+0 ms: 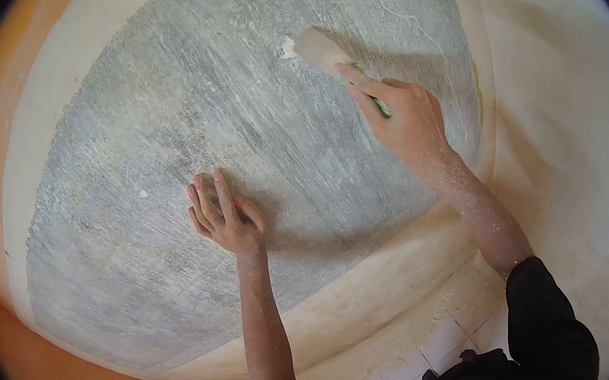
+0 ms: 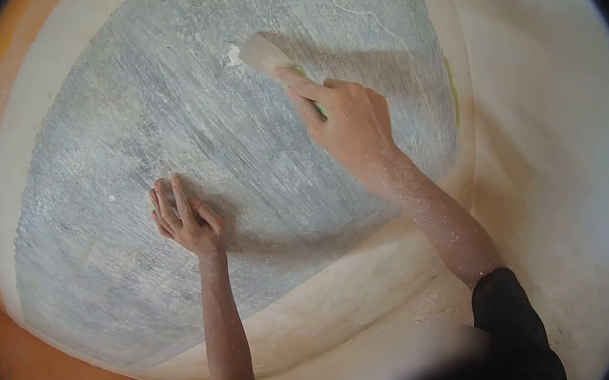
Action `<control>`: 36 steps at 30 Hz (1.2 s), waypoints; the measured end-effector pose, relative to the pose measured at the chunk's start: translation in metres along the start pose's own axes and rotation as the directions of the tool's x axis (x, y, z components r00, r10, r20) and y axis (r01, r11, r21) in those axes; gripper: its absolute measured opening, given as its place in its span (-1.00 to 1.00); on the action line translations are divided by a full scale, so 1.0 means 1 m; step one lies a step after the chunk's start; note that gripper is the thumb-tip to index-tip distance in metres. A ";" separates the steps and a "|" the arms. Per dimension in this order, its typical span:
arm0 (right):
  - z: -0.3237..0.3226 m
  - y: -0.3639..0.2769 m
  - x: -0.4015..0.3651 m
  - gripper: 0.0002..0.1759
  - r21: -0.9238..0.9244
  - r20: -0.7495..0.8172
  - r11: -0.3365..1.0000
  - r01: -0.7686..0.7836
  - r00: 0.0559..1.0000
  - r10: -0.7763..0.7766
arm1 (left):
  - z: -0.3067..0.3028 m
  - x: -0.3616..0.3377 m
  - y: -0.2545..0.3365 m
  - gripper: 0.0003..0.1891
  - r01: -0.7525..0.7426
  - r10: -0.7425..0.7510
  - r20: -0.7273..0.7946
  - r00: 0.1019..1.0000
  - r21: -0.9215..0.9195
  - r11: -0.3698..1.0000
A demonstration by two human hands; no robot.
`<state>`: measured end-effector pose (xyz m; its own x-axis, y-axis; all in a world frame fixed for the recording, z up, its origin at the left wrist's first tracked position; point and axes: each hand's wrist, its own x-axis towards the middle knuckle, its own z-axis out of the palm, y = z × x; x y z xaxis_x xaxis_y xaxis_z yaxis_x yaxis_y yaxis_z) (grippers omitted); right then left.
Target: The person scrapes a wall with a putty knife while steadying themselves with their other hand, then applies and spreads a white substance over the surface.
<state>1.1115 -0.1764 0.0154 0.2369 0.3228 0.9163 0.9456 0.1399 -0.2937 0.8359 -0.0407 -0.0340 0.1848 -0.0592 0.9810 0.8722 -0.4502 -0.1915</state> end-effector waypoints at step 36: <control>-0.007 -0.009 0.000 -0.54 -0.120 0.102 0.993 -0.003 0.995 0.015 | 0.000 -0.001 -0.002 -0.45 -0.003 0.003 -0.032 0.999 0.014 1.000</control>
<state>1.1042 -0.1846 0.0197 0.2274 0.4184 0.8793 0.9649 0.0251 -0.2615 0.8338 -0.0393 -0.0349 0.1728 -0.0893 0.9809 0.8778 -0.4377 -0.1945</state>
